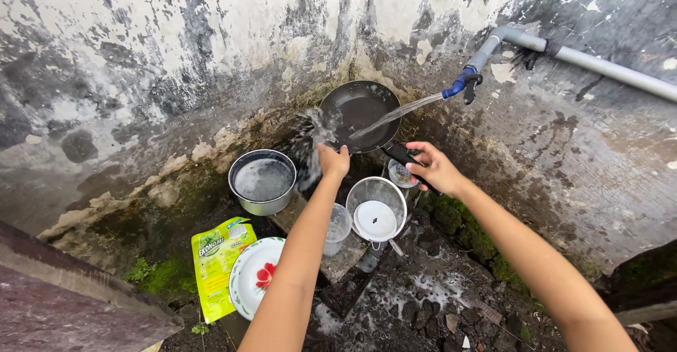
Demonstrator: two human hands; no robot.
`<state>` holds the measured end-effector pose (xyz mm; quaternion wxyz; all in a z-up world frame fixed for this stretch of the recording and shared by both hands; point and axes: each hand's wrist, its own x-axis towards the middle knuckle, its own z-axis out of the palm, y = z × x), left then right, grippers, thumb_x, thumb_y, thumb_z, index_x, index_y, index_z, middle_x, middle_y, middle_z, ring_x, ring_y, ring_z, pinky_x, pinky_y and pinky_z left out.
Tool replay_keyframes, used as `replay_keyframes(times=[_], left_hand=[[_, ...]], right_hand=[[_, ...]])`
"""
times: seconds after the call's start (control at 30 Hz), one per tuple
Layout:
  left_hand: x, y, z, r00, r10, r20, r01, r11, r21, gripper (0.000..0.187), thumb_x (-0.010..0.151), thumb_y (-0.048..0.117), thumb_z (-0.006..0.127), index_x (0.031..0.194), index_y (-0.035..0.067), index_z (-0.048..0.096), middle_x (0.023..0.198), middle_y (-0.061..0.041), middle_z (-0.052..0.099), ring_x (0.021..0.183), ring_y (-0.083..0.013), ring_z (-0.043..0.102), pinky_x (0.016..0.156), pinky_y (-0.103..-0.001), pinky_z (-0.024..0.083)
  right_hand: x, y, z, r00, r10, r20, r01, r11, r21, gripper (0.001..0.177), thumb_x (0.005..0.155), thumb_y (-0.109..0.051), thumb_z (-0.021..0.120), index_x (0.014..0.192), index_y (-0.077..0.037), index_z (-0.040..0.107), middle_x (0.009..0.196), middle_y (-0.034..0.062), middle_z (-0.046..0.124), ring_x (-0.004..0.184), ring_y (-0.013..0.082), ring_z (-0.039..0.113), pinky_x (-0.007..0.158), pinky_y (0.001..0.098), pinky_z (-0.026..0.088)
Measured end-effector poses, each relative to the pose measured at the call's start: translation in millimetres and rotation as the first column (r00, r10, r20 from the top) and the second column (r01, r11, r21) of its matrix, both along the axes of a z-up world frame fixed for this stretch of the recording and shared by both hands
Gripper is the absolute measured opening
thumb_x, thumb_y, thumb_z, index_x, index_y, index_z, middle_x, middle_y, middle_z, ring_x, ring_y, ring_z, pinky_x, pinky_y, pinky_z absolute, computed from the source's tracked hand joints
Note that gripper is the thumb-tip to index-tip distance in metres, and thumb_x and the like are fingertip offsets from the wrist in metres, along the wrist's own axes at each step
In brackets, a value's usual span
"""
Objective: The recorder washes various dishes including cups, plates, and a frying pan using a sponge and water from a faucet in an outdoor area.
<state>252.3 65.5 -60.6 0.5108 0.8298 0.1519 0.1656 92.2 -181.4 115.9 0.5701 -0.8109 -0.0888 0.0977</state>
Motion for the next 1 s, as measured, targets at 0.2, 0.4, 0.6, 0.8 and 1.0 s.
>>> replay_keyframes(times=[0.2,0.4,0.6,0.8,1.0], left_hand=[[-85,36,155,0.998,0.033,-0.059,-0.026,0.994,0.11,0.062,0.082,0.026,0.073,0.129,-0.004,0.043,0.112,-0.031,0.068,0.103,-0.0462,0.068,0.093,-0.051,0.054],[-98,80,183,0.957,0.065,-0.282,0.035,0.941,0.337,0.067,0.08,0.03,0.076,0.128,-0.004,0.044,0.114,-0.025,0.069,0.104,-0.039,0.07,0.09,-0.047,0.057],[-49,135,63,0.754,-0.172,-0.634,0.373,0.907,0.197,0.041,0.086,0.023,0.062,0.114,-0.003,0.074,0.105,-0.018,0.086,0.082,-0.0281,0.083,0.076,-0.039,0.065],[-24,98,10,0.831,-0.476,-0.288,0.229,0.763,-0.604,0.065,0.099,0.057,0.044,0.152,0.019,0.044,0.149,-0.009,0.055,0.122,-0.0311,0.06,0.1,-0.052,0.048],[49,17,-4,0.962,-0.27,-0.043,0.047,0.319,-0.946,0.07,0.099,0.06,0.043,0.146,0.008,0.047,0.139,-0.014,0.06,0.121,-0.0381,0.063,0.1,-0.056,0.052]], right_hand=[[3,15,-54,0.99,0.047,-0.13,-0.024,0.984,0.176,0.059,0.1,-0.013,0.061,0.156,-0.008,0.042,0.077,0.0027,0.064,0.058,0.0085,0.056,0.046,0.0231,0.044],[-1,32,-41,0.937,0.187,-0.295,-0.109,0.959,0.261,0.051,0.097,-0.017,0.063,0.146,-0.006,0.056,0.057,-0.0004,0.054,0.043,0.0071,0.046,0.039,0.0234,0.036],[-8,11,29,0.91,0.167,-0.381,-0.198,0.979,-0.044,0.046,0.091,-0.01,0.07,0.137,-0.005,0.066,0.07,0.0017,0.068,0.048,0.0071,0.052,0.04,0.0239,0.039],[-20,28,53,0.925,0.313,0.215,-0.044,0.651,-0.758,0.063,0.079,-0.008,0.079,0.138,-0.008,0.059,0.101,0.0168,0.072,0.062,0.022,0.075,0.066,0.0354,0.06],[-39,48,26,0.84,0.288,0.46,0.358,0.342,-0.869,0.065,0.078,0.002,0.068,0.139,-0.013,0.05,0.117,0.0123,0.065,0.097,0.0341,0.07,0.076,0.0471,0.06]])
